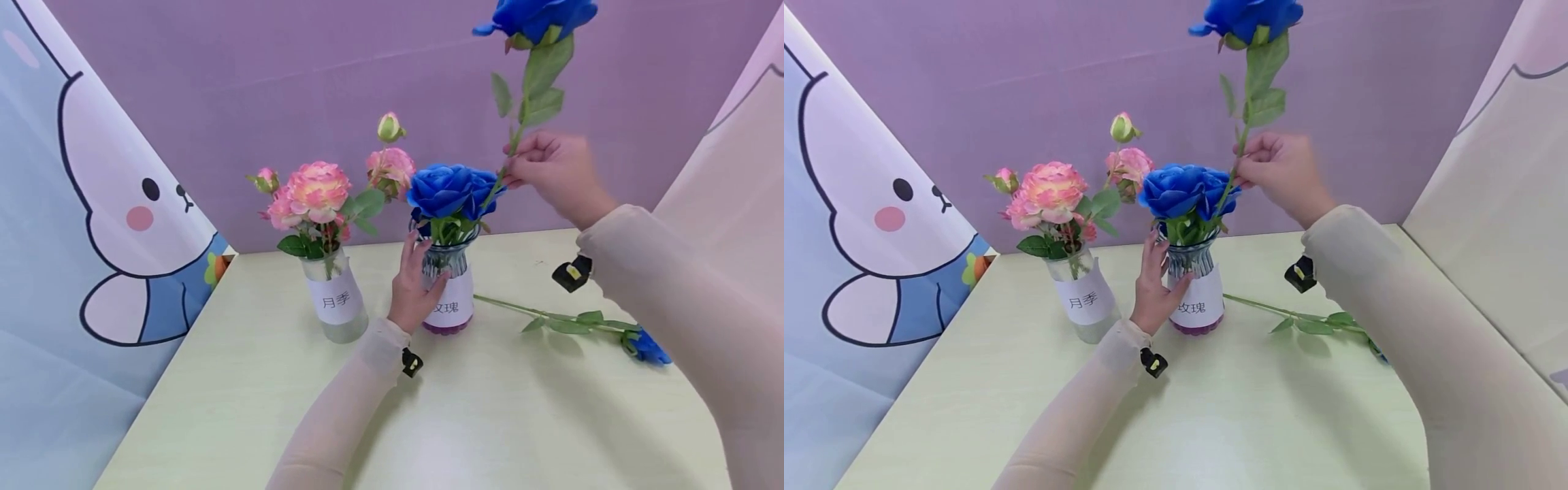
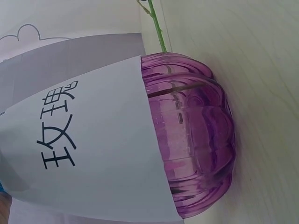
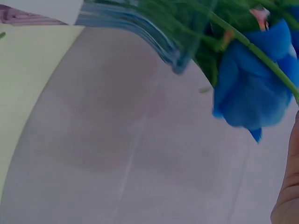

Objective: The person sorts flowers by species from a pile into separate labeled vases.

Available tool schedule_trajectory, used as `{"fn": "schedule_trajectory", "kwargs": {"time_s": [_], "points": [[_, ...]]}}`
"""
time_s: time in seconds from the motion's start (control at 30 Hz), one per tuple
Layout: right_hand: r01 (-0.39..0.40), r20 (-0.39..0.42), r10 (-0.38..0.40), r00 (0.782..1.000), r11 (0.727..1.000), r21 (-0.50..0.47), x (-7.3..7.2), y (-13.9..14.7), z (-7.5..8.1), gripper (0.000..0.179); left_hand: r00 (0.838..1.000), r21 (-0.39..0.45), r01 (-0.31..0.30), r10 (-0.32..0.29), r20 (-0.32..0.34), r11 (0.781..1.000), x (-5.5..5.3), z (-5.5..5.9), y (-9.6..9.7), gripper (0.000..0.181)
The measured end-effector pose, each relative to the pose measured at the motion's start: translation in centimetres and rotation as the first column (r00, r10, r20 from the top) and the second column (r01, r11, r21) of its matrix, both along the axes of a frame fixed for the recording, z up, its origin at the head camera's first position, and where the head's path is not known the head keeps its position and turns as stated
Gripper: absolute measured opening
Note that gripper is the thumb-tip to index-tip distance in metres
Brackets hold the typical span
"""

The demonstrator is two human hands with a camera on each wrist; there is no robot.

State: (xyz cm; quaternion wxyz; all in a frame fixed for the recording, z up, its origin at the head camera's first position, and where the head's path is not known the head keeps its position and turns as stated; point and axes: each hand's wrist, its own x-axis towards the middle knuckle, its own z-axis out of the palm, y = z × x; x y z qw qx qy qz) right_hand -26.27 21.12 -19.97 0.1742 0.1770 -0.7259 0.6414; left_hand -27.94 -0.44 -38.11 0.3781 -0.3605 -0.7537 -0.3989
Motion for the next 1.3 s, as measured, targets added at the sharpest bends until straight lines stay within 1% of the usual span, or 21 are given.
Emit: {"fn": "schedule_trajectory", "kwargs": {"time_s": [0.1,0.23,0.33,0.47,0.57,0.67,0.77,0.87,0.93,1.0,1.07,1.2,1.27,1.3], "points": [[0.008,0.012,-0.008,1.000,1.000,0.030,-0.3,-0.2,-0.9,0.008,1.000,0.002,-0.001,0.001,0.004,1.000,0.0,0.0,0.0,0.064],[-0.008,0.026,0.008,1.000,1.000,-0.005,-0.7,-0.5,-2.3,0.009,1.000,0.003,-0.005,0.005,0.003,1.000,0.0,-0.1,0.0,0.063],[-0.024,0.036,0.025,0.999,1.000,-0.016,-0.7,-0.8,-3.3,0.007,1.000,0.003,-0.006,0.006,0.012,1.000,0.1,-0.2,0.0,0.063],[-0.027,0.050,0.026,0.998,0.999,0.023,-0.6,-1.2,-4.5,0.004,1.000,0.005,-0.012,0.012,0.029,1.000,0.2,-0.5,0.0,0.064],[-0.039,0.085,0.036,0.996,0.998,0.038,-0.6,-1.6,-5.5,0.004,0.999,0.005,-0.017,0.017,0.028,1.000,0.2,-0.5,0.0,0.063],[-0.040,0.112,0.038,0.993,0.999,0.018,-0.6,-2.0,-6.3,0.006,1.000,0.007,-0.019,0.019,0.025,1.000,0.1,-0.4,0.1,0.062],[-0.033,0.135,0.039,0.990,0.998,-0.047,-0.5,-2.2,-6.7,0.010,1.000,0.010,-0.016,0.016,0.026,1.000,0.1,-0.4,0.2,0.061],[-0.017,0.155,0.034,0.987,0.994,-0.110,-0.4,-2.0,-6.6,0.013,0.999,0.009,-0.021,0.020,0.026,1.000,0.1,-0.3,0.2,0.061],[-0.022,0.176,0.058,0.983,0.980,-0.198,-0.3,-1.8,-6.5,0.009,0.999,0.005,-0.027,0.027,0.025,1.000,0.1,-0.3,0.2,0.061],[-0.023,0.173,0.070,0.982,0.966,-0.258,-0.3,-1.6,-6.4,0.005,0.999,0.003,-0.034,0.034,0.027,0.999,0.1,-0.2,0.2,0.060],[-0.029,0.171,0.086,0.981,0.949,-0.314,-0.3,-1.6,-6.3,0.008,0.999,0.002,-0.040,0.040,0.034,0.999,0.2,-0.1,0.2,0.060],[-0.024,0.168,0.090,0.982,0.933,-0.358,-0.2,-2.0,-6.2,0.013,0.997,0.004,-0.042,0.041,0.064,0.999,0.2,0.0,0.2,0.058],[-0.026,0.157,0.095,0.983,0.920,-0.391,-0.1,-2.3,-6.3,0.006,0.997,0.006,-0.038,0.037,0.071,0.999,0.2,0.1,0.2,0.058],[-0.028,0.146,0.098,0.985,0.909,-0.417,-0.1,-2.4,-6.3,0.004,0.997,0.006,-0.037,0.036,0.073,0.999,0.2,0.1,0.2,0.058]]}}
